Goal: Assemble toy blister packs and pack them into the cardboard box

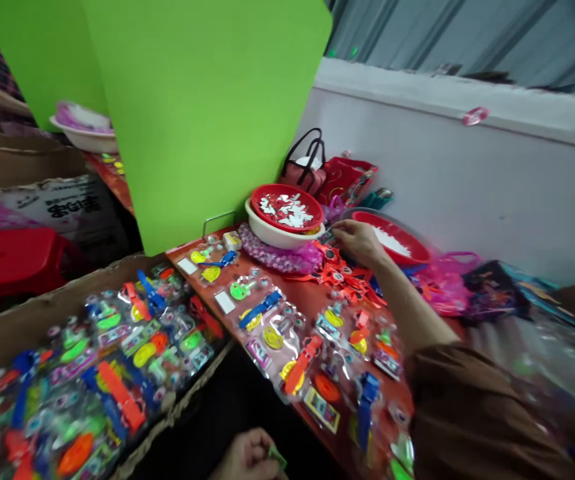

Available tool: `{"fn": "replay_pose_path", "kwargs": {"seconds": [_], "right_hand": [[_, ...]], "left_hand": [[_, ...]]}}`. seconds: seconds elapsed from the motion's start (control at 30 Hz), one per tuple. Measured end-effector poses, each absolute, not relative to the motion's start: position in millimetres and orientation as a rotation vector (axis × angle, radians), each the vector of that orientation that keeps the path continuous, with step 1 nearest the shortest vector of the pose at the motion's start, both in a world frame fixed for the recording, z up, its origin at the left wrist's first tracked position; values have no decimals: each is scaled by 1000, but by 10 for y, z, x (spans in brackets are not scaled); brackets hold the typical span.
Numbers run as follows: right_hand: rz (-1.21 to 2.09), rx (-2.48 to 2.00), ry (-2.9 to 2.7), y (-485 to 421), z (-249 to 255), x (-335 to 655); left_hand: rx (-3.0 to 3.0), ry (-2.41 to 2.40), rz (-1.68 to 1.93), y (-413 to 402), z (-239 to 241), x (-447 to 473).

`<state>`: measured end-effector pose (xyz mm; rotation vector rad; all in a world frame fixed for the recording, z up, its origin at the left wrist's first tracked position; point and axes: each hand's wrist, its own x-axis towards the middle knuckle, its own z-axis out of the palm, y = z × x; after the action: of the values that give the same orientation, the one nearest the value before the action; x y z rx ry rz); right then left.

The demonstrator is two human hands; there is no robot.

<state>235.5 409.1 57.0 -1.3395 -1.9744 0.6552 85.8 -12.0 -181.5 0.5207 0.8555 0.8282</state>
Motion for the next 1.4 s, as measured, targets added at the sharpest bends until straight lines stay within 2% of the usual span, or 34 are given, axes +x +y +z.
{"fn": "replay_pose_path", "kwargs": {"seconds": [0.2, 0.27, 0.43, 0.63, 0.9, 1.07, 1.2, 1.3, 1.4], "right_hand": [[1151, -946, -2280, 3114, 368, 1430], [1220, -861, -2379, 2868, 244, 1094], [977, -709, -2650, 2664, -55, 563], [686, -651, -2838, 2621, -307, 408], [542, -586, -2810, 2482, -188, 485], [476, -545, -2741, 1995, 264, 770], [730, -483, -2695, 1173, 466, 1114], [952, -561, -2608, 534, 258, 1368], [1109, -693, -2500, 62, -221, 1600]], "left_hand": [[484, 861, 905, -197, -1739, 865], [472, 874, 925, -227, -1665, 848], [457, 885, 956, -287, -1600, 820], [427, 839, 947, -298, -1605, 780], [455, 855, 995, -443, -1420, 669], [710, 1024, 1110, -448, -860, 57], [1124, 1289, 1325, 56, -375, -835], [1569, 1666, 1331, 643, -128, -1472], [1769, 1888, 1175, 1190, -22, -1891]]}}
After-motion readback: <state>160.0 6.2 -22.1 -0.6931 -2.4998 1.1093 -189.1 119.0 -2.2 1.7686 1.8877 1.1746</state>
